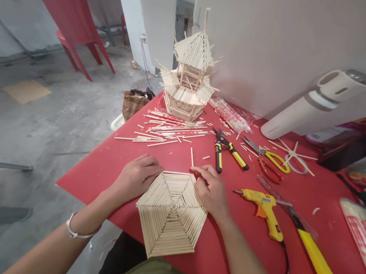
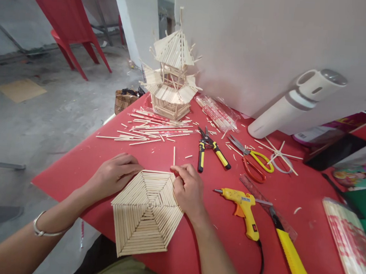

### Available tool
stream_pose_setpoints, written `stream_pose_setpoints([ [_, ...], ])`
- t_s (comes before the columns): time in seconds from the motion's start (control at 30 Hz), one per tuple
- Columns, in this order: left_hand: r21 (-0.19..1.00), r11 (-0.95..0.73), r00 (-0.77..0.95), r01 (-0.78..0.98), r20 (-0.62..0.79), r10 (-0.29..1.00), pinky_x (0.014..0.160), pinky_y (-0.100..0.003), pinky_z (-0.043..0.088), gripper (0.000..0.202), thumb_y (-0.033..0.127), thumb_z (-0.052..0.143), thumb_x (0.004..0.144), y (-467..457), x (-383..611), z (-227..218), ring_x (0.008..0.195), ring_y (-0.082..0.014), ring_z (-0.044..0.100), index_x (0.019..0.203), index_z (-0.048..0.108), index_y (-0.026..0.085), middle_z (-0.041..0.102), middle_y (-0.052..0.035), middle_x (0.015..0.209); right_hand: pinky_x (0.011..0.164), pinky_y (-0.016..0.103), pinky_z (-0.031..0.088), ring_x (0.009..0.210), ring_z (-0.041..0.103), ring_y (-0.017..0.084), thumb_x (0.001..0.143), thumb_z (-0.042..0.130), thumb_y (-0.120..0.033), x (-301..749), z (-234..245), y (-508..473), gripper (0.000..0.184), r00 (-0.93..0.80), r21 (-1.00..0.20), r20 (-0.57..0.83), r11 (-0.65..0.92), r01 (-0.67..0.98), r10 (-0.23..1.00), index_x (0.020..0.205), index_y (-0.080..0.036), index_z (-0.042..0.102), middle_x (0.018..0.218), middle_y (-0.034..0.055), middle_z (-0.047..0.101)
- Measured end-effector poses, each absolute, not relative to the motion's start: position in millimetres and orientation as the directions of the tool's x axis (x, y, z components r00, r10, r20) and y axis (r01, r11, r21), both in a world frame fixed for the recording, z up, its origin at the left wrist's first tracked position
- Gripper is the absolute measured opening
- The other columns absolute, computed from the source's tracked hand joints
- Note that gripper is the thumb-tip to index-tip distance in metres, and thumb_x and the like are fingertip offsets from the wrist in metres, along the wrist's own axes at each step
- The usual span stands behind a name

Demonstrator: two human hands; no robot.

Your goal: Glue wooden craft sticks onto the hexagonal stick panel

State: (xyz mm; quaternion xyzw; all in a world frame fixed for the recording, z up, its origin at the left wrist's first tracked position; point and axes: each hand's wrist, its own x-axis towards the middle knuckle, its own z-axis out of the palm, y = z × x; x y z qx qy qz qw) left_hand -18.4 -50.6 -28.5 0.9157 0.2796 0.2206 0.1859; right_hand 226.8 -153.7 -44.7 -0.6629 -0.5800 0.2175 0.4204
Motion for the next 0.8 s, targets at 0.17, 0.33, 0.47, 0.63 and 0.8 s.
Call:
stream_pose_setpoints([
  [0.17, 0.467, -0.775, 0.740, 0.427, 0.312, 0.596, 0.077, -0.031, 0.050, 0.028, 0.018, 0.048, 0.099, -51.3, -17.3, -26.9, 0.085, -0.0180, 0.061, 0.100, 0.076, 0.021, 0.069, -0.0072, 0.092, 0.071, 0.027, 0.050, 0.081, 0.062, 0.015, 0.085, 0.045, -0.013, 226.9, -45.1, -153.7, 0.037, 0.228, -0.808, 0.189, 0.019, 0.589, 0.955, 0.105, -0.025, 0.074, 0.098, 0.0029, 0.066],
  [0.33, 0.473, -0.772, 0.732, 0.425, 0.321, 0.600, 0.075, -0.030, 0.051, 0.028, 0.019, 0.049, 0.098, -52.0, -16.3, -26.0, 0.084, -0.0179, 0.062, 0.099, 0.076, 0.021, 0.069, -0.0072, 0.090, 0.071, 0.027, 0.050, 0.083, 0.063, 0.016, 0.085, 0.045, -0.013, 227.5, -47.2, -153.5, 0.038, 0.227, -0.809, 0.187, 0.019, 0.588, 0.956, 0.107, -0.025, 0.074, 0.099, 0.0028, 0.066],
  [0.47, 0.473, -0.776, 0.736, 0.417, 0.326, 0.594, 0.076, -0.030, 0.050, 0.028, 0.018, 0.048, 0.099, -51.9, -15.6, -25.1, 0.084, -0.0178, 0.062, 0.098, 0.076, 0.021, 0.069, -0.0069, 0.090, 0.071, 0.027, 0.050, 0.083, 0.063, 0.016, 0.084, 0.045, -0.012, 227.3, -46.5, -153.8, 0.038, 0.226, -0.806, 0.194, 0.024, 0.592, 0.955, 0.106, -0.025, 0.074, 0.098, 0.0026, 0.066],
  [0.63, 0.465, -0.779, 0.736, 0.420, 0.327, 0.593, 0.075, -0.030, 0.050, 0.027, 0.018, 0.048, 0.099, -51.8, -15.1, -23.6, 0.084, -0.0180, 0.062, 0.097, 0.075, 0.020, 0.069, -0.0071, 0.091, 0.072, 0.027, 0.050, 0.081, 0.063, 0.015, 0.084, 0.044, -0.012, 227.2, -45.9, -153.3, 0.039, 0.226, -0.806, 0.193, 0.022, 0.592, 0.955, 0.106, -0.024, 0.074, 0.098, 0.0024, 0.066],
  [0.8, 0.462, -0.776, 0.729, 0.428, 0.331, 0.599, 0.074, -0.031, 0.051, 0.026, 0.020, 0.049, 0.099, -52.2, -14.5, -24.6, 0.084, -0.0181, 0.061, 0.096, 0.075, 0.019, 0.070, -0.0073, 0.091, 0.071, 0.027, 0.050, 0.080, 0.063, 0.015, 0.084, 0.044, -0.012, 227.3, -45.6, -154.2, 0.039, 0.225, -0.807, 0.186, 0.018, 0.590, 0.957, 0.106, -0.024, 0.074, 0.099, 0.0025, 0.066],
])
